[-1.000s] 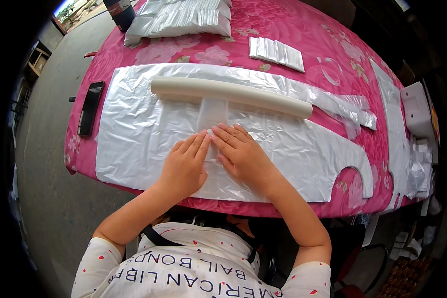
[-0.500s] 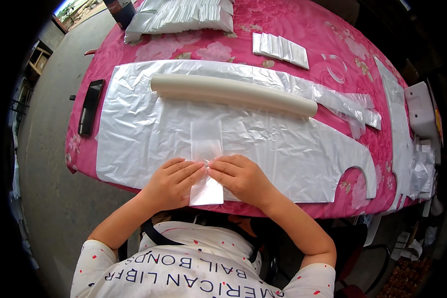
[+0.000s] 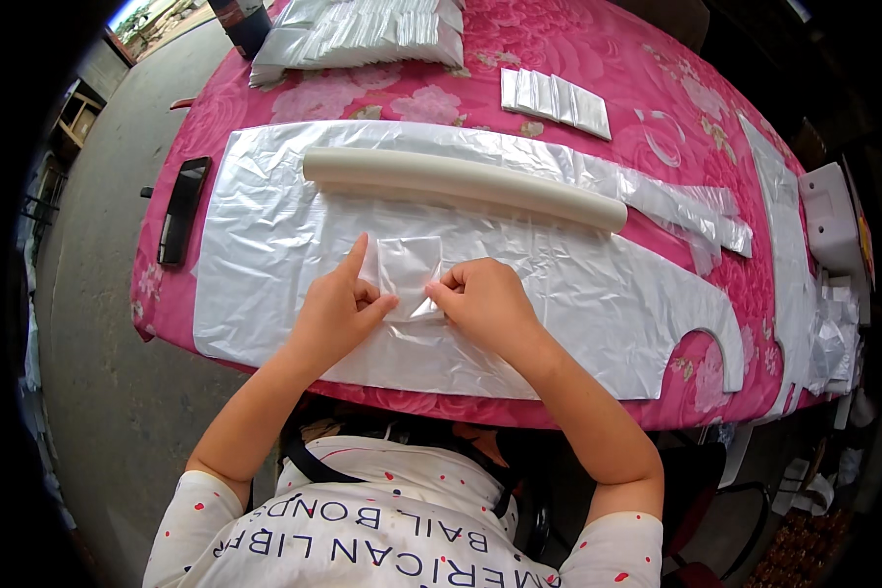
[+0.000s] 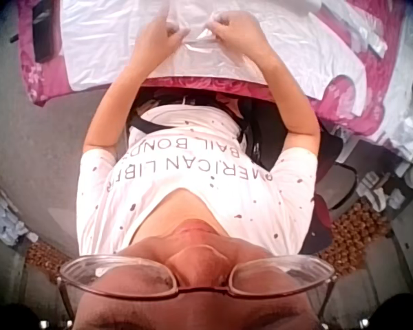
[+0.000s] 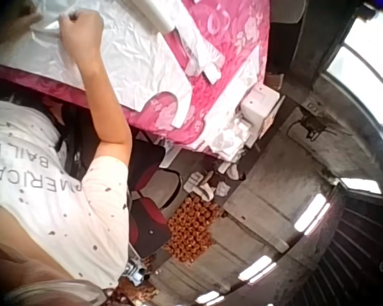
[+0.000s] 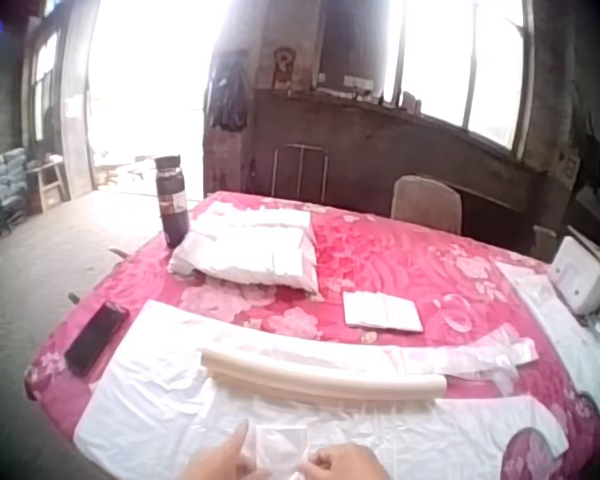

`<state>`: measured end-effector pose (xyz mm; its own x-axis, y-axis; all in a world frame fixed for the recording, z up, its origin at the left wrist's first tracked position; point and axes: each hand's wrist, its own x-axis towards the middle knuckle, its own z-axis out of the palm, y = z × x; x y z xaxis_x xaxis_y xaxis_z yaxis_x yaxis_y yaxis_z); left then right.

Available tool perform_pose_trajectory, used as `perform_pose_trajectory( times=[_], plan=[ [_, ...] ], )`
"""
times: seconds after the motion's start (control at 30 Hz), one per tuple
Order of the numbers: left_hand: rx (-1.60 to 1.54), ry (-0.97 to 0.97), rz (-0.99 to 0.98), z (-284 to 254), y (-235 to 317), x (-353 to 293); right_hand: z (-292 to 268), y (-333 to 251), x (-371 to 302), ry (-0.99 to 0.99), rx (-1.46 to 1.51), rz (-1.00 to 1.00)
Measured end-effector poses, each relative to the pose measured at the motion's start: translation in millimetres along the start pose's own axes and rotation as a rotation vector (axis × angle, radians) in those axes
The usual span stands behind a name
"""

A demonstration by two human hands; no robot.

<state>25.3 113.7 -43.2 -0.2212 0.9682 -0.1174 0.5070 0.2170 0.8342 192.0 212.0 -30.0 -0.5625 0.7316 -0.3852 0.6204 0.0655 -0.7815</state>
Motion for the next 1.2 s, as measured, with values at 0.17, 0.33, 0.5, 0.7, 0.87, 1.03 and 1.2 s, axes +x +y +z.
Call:
perform_pose_trajectory(
  times=[0.17,0.33,0.5,0.7,0.87,1.03,1.2],
  plan=[
    [-0.012,-0.046,-0.072,-6.1,1.9,4.1,-3.5,-1.9,7.4,-0.072,-0.007,0.096],
    [0.287,0.206,0.348,4.9,-1.8,-0.4,-5.2,-5.1,6.3,-0.075,-0.023,0.105],
    [0.509,0.131,0.539,30.3,-0.8,0.0,-2.7,-3.2,7.9,-0.063,0.005,0.093],
    [0.56,0.044,0.462,43.0,-9.2,3.8,0.6,-1.8,5.1,-0.008,-0.035,0.068],
    [0.623,-0.019,0.424,40.6,-5.9,2.7,8.6,-2.5,-8.3,0.114,-0.163,-0.084],
    [0.61,0.009,0.431,41.0,-7.6,1.0,2.6,-3.9,-17.5,0.056,-0.378,-0.071],
    [0.246,0.107,0.471,27.8,-11.5,-11.0,-7.9,-10.2,-20.3,0.106,-0.606,-0.21]
  ],
)
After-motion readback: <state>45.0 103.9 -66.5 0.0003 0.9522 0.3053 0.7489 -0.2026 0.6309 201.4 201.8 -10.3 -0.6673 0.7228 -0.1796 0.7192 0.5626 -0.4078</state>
